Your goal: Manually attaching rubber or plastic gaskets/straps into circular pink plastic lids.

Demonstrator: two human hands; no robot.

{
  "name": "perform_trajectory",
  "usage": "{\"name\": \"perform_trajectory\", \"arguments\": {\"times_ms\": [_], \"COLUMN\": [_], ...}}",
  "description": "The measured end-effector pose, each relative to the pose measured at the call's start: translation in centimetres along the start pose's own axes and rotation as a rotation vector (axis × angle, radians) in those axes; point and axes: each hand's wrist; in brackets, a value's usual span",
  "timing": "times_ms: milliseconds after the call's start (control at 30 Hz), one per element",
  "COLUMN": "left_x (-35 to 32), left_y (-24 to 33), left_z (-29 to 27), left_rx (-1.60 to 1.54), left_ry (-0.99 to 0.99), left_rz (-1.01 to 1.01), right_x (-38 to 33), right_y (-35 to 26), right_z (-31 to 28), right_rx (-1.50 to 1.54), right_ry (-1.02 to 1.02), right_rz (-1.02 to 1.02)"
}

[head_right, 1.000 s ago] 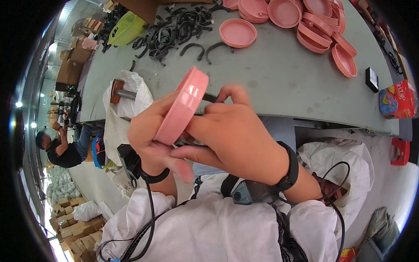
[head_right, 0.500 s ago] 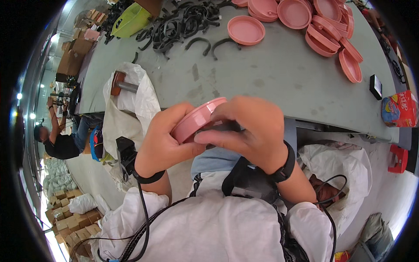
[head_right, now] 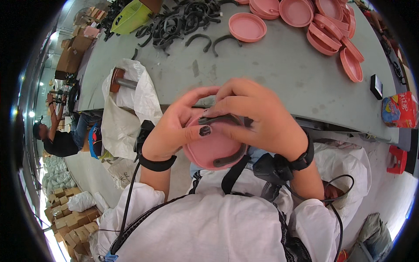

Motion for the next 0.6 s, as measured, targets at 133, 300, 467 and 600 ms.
{"name": "perform_trajectory", "arguments": {"times_ms": [133,300,467,600], "left_x": [0.4,0.0,-0.8,-0.9], "left_y": [0.0,-0.6,0.3,0.3], "left_z": [0.3,0.1,1.3,2.0], "left_rx": [-0.115,-0.14,0.019,0.061], "left_ry": [0.034,0.078,0.149,0.205], "left_rz": [-0.148,-0.136,0.033,0.053], "right_x": [0.5,1.3,1.0,0.7], "right_y": [-0.6,-0.8,-0.2,-0.5], "right_z": [-1.2,-1.6,-1.4,-1.1], "right_rx": [-0.018,-0.205,-0.073,-0.021], "right_ry": [-0.191,-0.289,-0.139,-0.11], "right_rz": [0.069,0.039,0.185,0.253]}}
Point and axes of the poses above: each hand's wrist, its own x-axis towards the middle knuckle, its own z-axis out of the palm, y = z × x, and after that the axes turned 11 degrees about -x, right-handed
